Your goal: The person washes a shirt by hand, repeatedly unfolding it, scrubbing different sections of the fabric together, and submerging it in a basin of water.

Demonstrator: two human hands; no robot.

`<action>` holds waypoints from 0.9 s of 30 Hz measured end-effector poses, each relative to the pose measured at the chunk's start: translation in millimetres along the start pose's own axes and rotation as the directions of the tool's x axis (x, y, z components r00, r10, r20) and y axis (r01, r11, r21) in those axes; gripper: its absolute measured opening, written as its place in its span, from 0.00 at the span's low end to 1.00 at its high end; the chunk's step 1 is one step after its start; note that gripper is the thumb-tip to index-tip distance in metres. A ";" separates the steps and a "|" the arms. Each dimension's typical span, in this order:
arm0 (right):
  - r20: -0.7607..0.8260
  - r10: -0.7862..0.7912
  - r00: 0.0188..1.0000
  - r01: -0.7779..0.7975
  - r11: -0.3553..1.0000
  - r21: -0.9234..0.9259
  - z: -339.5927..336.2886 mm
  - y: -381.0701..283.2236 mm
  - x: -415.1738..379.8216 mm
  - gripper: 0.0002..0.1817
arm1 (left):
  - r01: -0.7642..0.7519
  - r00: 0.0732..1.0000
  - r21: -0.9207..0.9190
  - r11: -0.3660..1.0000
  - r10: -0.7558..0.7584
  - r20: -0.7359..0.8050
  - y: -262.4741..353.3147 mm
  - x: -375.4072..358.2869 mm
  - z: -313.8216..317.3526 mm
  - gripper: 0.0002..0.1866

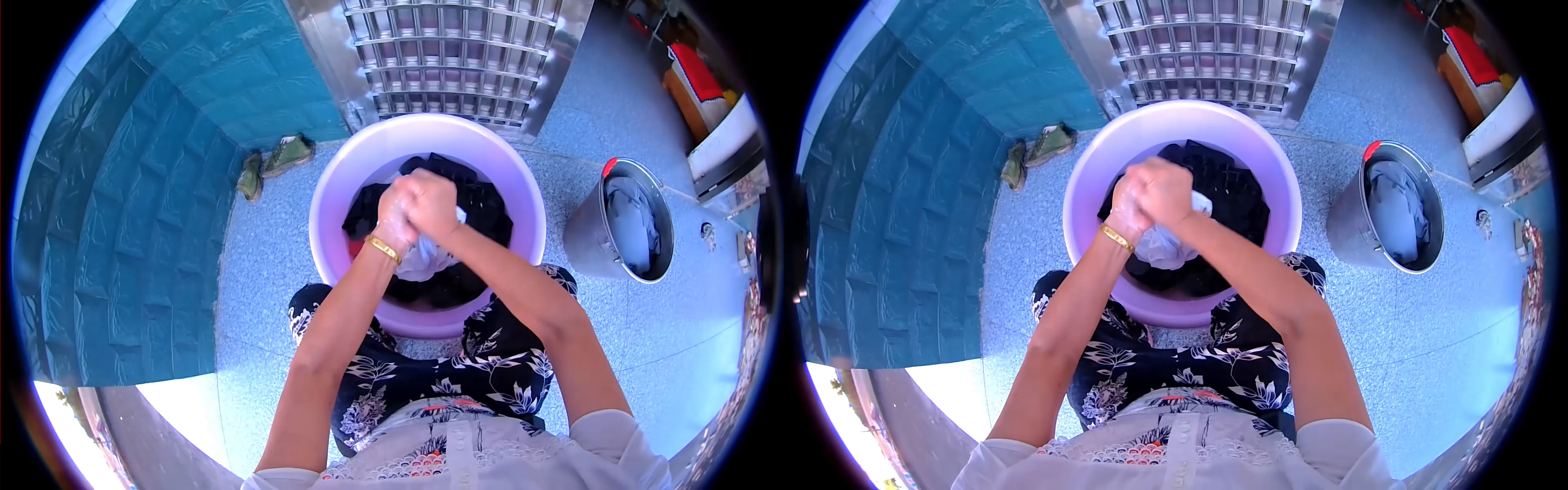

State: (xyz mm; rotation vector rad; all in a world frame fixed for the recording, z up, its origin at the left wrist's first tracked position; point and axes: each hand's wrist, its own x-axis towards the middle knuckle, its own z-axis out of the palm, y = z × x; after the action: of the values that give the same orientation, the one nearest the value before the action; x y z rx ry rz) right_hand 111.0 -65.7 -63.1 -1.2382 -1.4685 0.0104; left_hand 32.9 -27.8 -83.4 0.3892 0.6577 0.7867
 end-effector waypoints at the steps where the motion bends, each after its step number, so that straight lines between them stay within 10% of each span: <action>1: 0.033 -0.171 0.985 0.171 0.985 0.019 2.7 -23.2 -10.5 0.12 | 0.117 0.908 -0.055 0.992 -0.084 0.410 8.3 30.2 -38.3 0.09; 2: 0.066 -0.339 0.938 0.337 0.941 0.042 1.7 -39.5 -17.3 0.10 | 0.243 0.649 -0.061 0.968 -0.116 0.752 12.7 47.2 -59.4 0.10; 4: 0.121 -0.288 0.950 0.292 0.956 -0.010 -2.1 -34.6 -17.2 0.10 | 0.222 0.752 0.009 0.975 -0.177 0.634 15.3 20.4 -31.1 0.12; 7: 0.062 -0.114 0.992 0.125 0.965 -0.229 -12.0 8.4 10.6 0.12 | -0.003 0.995 0.146 0.989 0.017 -0.098 -5.1 -10.8 19.9 0.10; 9: 0.107 0.161 0.981 -0.092 0.875 -0.475 -27.9 43.4 29.6 0.16 | 0.049 0.993 0.145 0.988 -0.063 0.097 0.9 -34.2 41.4 0.13; 13: 0.007 0.393 0.919 -0.389 0.912 -0.130 -41.8 37.8 45.6 0.18 | -0.095 0.977 0.501 0.860 -0.017 0.214 17.0 -33.7 40.2 0.17; 15: 0.209 0.615 0.760 -0.567 0.472 0.675 -58.4 37.9 55.4 0.14 | -0.199 0.972 0.703 0.683 0.048 0.228 18.6 -31.1 33.3 0.16; 16: 0.294 0.570 0.767 -0.555 0.360 0.750 -66.5 42.0 57.8 0.13 | -0.270 0.963 0.852 0.449 0.100 0.252 19.0 -28.5 31.2 0.15; 22: 0.489 0.302 0.818 -0.493 0.806 0.327 -74.9 24.8 57.1 0.17 | -0.384 0.923 0.295 0.875 0.351 0.159 31.8 -27.4 35.6 0.10; 24: 0.785 0.455 0.421 -0.478 0.847 -0.234 -77.3 27.3 57.3 0.18 | -0.427 0.900 0.082 0.900 0.432 -0.060 33.8 -28.6 40.5 0.11; 27: 0.659 0.428 0.619 -0.673 0.721 0.164 -72.5 23.5 51.1 0.14 | -0.449 0.893 0.039 0.893 0.450 -0.005 36.4 -25.7 30.4 0.08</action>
State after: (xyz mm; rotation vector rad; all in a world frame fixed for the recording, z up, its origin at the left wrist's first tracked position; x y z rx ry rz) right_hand 189.9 -64.6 -16.2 -1.3613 -1.3957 1.1814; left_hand 20.7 -25.9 -30.9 0.5823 0.6024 1.2213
